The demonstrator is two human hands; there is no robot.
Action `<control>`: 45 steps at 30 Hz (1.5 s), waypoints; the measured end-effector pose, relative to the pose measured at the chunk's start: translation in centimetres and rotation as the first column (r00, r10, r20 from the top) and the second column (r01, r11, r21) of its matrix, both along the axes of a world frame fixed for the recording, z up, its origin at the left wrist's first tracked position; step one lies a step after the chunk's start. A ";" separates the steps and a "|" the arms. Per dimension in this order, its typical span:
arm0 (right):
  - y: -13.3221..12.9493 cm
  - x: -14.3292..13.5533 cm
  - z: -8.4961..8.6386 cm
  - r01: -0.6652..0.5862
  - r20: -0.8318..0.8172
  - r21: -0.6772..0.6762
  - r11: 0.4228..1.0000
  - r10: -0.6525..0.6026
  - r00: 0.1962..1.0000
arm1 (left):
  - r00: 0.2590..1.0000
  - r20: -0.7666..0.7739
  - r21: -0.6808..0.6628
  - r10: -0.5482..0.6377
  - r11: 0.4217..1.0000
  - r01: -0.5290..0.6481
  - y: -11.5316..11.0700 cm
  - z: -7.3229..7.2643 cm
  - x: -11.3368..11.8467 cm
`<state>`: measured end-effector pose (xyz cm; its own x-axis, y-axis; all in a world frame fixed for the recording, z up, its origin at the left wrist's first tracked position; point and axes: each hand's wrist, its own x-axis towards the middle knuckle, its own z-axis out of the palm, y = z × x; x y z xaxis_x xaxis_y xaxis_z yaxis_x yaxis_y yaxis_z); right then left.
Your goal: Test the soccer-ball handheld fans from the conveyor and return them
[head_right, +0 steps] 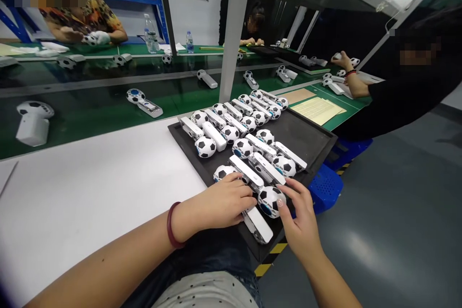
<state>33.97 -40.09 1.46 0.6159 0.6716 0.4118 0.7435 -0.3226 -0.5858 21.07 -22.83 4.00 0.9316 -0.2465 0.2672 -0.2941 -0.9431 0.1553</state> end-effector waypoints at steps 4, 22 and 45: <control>1.0 0.8 2.0 -0.005 0.093 0.064 0.998 -0.001 0.996 | 1.000 0.019 -0.033 -0.021 0.999 0.021 0.2 0.4 -0.5; 10.0 -4.4 8.4 -0.196 -0.083 -0.810 0.552 0.223 0.971 | 0.371 0.103 -0.767 0.923 0.311 -0.561 21.4 -2.6 -11.9; 2.5 -5.6 -0.7 -0.108 0.086 -0.611 0.784 0.201 0.976 | 0.270 -0.148 -0.810 0.951 0.040 -0.585 28.6 -4.0 -7.9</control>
